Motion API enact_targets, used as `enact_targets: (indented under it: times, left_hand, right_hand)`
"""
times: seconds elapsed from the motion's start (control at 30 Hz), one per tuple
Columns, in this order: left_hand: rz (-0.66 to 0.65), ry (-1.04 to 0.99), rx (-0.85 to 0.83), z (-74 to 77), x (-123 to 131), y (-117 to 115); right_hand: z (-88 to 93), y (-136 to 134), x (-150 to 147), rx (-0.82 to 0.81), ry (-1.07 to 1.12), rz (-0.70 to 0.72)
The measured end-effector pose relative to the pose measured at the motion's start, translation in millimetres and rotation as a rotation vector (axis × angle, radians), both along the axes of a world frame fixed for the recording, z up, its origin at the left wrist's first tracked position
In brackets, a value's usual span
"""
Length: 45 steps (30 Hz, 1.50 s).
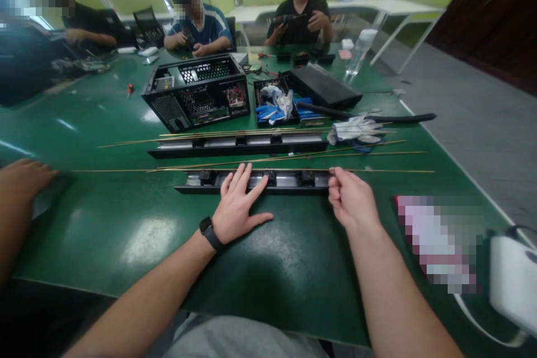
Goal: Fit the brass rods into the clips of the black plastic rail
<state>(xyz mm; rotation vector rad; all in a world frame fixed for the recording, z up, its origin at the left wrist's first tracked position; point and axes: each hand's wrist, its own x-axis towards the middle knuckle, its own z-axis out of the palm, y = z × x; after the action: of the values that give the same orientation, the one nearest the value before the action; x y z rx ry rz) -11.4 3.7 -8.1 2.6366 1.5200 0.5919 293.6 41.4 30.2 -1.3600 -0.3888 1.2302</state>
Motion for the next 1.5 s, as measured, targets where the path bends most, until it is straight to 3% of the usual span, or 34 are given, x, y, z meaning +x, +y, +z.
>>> enact_targets:
  times: [0.13,0.37,0.6,0.87,0.97,1.2,1.5]
  left_hand:
    - [0.003,0.008,-0.001,0.4,-0.4,0.7]
    - [0.005,0.022,-0.010,3.4,-0.6,0.9]
    - [0.003,0.023,0.013,1.8,-1.4,1.6]
    - [-0.002,0.012,0.031,-1.1,-2.3,2.5]
    - [-0.001,0.010,0.027,-1.2,-2.1,2.6]
    - [-0.002,0.012,0.017,-0.5,-2.1,2.9]
    - [-0.005,0.010,0.012,0.1,-1.7,3.3]
  right_hand:
    - [-2.7,2.9,6.2,-0.014,0.003,0.011]
    - [1.0,11.3,37.7,-0.005,0.006,-0.203]
    - [-0.9,3.9,3.8,-0.025,0.047,0.031]
    - [4.4,11.7,45.7,0.005,0.003,-0.191]
    - [3.6,11.1,43.3,0.026,-0.004,-0.165]
    - [0.1,3.4,2.3,-0.015,0.046,0.000]
    - [-1.8,6.9,14.5,-0.027,0.030,-0.024]
